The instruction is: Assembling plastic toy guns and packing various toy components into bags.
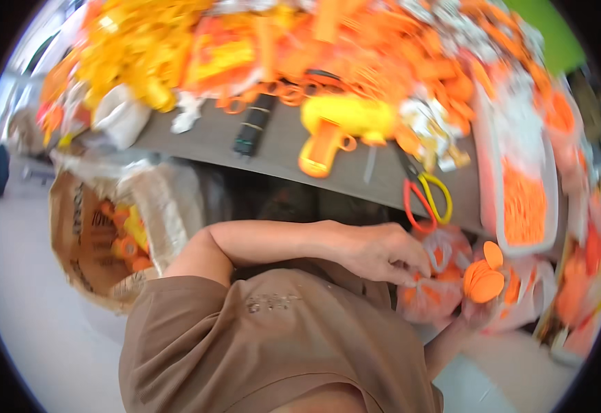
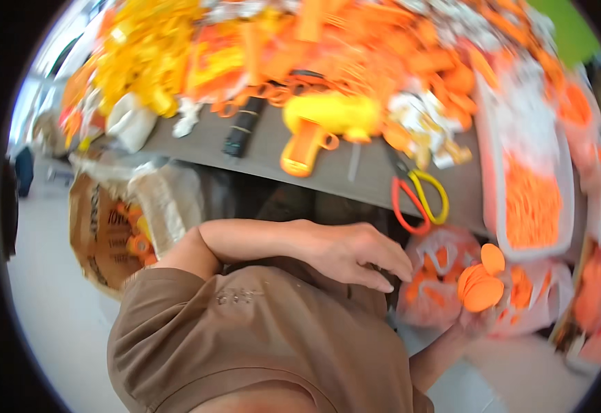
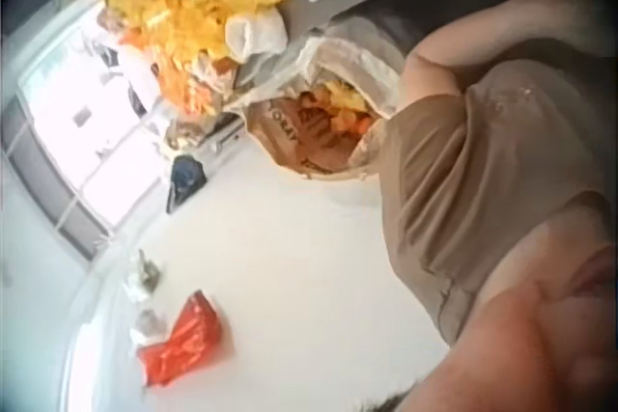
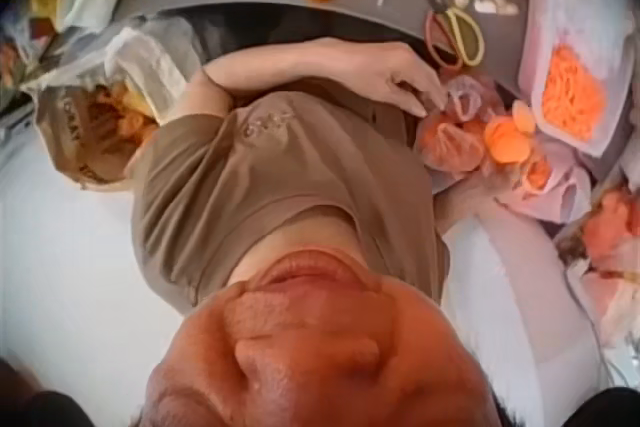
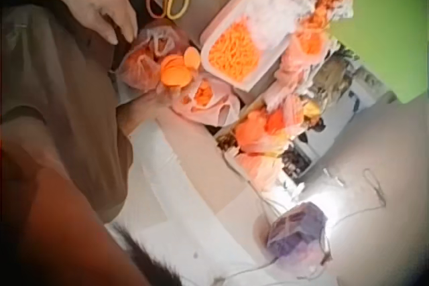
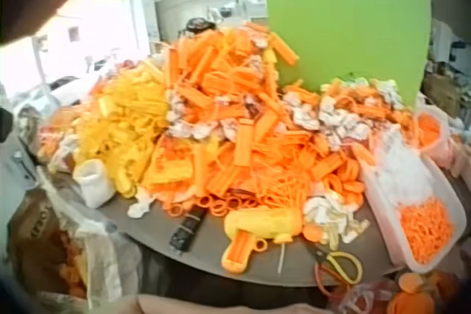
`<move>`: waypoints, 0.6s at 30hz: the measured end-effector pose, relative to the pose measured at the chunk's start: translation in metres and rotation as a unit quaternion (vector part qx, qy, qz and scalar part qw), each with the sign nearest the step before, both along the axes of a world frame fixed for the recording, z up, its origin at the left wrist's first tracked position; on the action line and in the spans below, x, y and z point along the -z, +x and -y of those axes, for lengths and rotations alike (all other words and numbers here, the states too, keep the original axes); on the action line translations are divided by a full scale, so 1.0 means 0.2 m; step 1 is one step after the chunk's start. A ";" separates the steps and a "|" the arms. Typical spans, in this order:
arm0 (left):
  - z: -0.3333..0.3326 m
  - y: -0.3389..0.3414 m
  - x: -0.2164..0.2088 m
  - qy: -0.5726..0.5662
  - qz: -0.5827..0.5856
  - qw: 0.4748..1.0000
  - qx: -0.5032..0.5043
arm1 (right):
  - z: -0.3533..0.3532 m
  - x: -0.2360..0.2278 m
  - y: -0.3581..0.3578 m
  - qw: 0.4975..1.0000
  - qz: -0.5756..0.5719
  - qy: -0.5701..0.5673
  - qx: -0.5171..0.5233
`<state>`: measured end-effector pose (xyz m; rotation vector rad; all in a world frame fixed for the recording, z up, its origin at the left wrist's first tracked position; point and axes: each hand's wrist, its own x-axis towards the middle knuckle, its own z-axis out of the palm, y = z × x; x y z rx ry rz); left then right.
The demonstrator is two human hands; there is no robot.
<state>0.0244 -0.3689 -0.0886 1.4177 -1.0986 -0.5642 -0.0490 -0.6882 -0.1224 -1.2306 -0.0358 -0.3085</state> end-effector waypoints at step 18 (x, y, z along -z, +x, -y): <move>-1.78 0.25 0.23 0.291 0.177 0.370 -0.864 | -2.46 -0.28 1.01 0.830 -0.039 -0.066 -0.552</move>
